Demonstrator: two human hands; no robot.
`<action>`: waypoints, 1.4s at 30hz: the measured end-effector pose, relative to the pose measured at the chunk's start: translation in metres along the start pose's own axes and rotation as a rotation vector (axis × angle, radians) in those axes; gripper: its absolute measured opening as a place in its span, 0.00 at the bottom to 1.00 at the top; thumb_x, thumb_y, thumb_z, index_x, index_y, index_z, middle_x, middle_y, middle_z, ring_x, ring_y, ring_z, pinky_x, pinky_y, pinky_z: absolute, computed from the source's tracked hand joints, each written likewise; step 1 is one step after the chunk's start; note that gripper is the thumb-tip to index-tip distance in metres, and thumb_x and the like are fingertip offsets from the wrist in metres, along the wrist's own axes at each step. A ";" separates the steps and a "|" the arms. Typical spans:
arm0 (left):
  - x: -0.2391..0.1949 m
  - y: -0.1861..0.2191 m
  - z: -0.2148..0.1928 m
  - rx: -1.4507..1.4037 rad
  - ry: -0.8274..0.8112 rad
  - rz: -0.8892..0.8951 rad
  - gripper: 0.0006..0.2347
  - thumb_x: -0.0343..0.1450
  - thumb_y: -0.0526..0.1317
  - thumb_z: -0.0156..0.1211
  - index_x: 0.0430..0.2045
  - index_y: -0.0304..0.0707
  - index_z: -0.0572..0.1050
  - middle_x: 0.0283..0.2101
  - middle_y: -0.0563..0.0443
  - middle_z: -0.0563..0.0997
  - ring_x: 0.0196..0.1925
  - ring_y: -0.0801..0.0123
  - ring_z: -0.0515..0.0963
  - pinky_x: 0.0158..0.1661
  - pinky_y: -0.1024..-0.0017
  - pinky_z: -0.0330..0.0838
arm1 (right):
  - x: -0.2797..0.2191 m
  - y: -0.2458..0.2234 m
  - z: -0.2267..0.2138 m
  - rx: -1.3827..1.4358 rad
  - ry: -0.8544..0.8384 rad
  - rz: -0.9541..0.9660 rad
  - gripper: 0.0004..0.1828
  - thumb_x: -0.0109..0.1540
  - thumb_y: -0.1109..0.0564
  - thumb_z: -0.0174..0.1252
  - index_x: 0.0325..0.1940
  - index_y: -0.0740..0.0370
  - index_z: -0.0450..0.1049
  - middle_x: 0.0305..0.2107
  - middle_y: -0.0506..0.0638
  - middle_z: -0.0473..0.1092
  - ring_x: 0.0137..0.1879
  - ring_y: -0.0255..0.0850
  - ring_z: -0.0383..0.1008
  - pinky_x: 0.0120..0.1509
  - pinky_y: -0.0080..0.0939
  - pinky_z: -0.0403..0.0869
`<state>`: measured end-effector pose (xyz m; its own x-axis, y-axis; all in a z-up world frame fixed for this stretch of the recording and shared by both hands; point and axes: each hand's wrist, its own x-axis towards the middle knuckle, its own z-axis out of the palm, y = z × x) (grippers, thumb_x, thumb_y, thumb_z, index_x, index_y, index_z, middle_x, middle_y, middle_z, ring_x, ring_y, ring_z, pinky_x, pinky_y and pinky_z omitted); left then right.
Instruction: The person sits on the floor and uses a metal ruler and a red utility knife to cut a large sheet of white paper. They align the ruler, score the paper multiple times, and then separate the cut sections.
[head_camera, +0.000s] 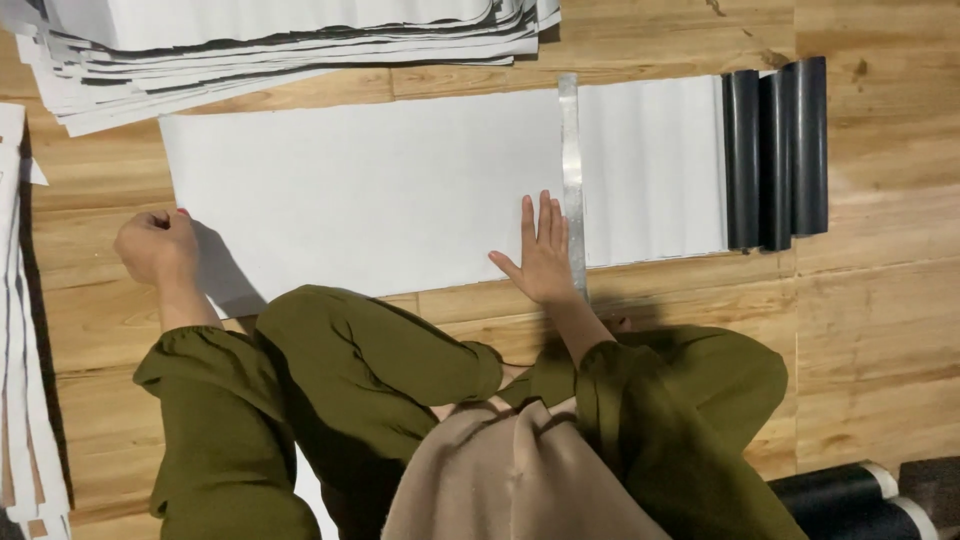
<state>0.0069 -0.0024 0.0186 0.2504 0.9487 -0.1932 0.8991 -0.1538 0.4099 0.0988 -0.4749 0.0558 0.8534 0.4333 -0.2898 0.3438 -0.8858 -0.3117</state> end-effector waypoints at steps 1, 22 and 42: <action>-0.003 0.003 -0.002 -0.001 0.000 0.001 0.13 0.65 0.43 0.64 0.10 0.49 0.68 0.16 0.65 0.71 0.20 0.77 0.70 0.22 0.74 0.68 | 0.001 0.002 0.004 0.000 0.001 0.000 0.48 0.59 0.29 0.37 0.67 0.57 0.23 0.64 0.59 0.21 0.70 0.52 0.17 0.70 0.54 0.27; -0.283 0.156 0.078 0.157 -0.318 1.205 0.25 0.68 0.52 0.44 0.59 0.43 0.56 0.65 0.44 0.51 0.66 0.47 0.45 0.57 0.39 0.29 | 0.000 -0.009 -0.023 0.089 -0.169 0.074 0.49 0.58 0.28 0.36 0.69 0.58 0.27 0.64 0.62 0.22 0.70 0.52 0.18 0.70 0.51 0.23; -0.301 0.159 0.090 0.386 -0.393 1.134 0.29 0.66 0.63 0.25 0.62 0.58 0.44 0.67 0.57 0.39 0.68 0.61 0.32 0.60 0.45 0.21 | -0.002 -0.011 -0.028 0.098 -0.158 0.074 0.49 0.57 0.29 0.40 0.68 0.58 0.28 0.64 0.61 0.23 0.70 0.53 0.19 0.70 0.51 0.25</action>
<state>0.1072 -0.3371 0.0616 0.9786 0.0947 -0.1826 0.1385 -0.9597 0.2445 0.1042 -0.4711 0.0851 0.8003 0.3954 -0.4507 0.2363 -0.8989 -0.3690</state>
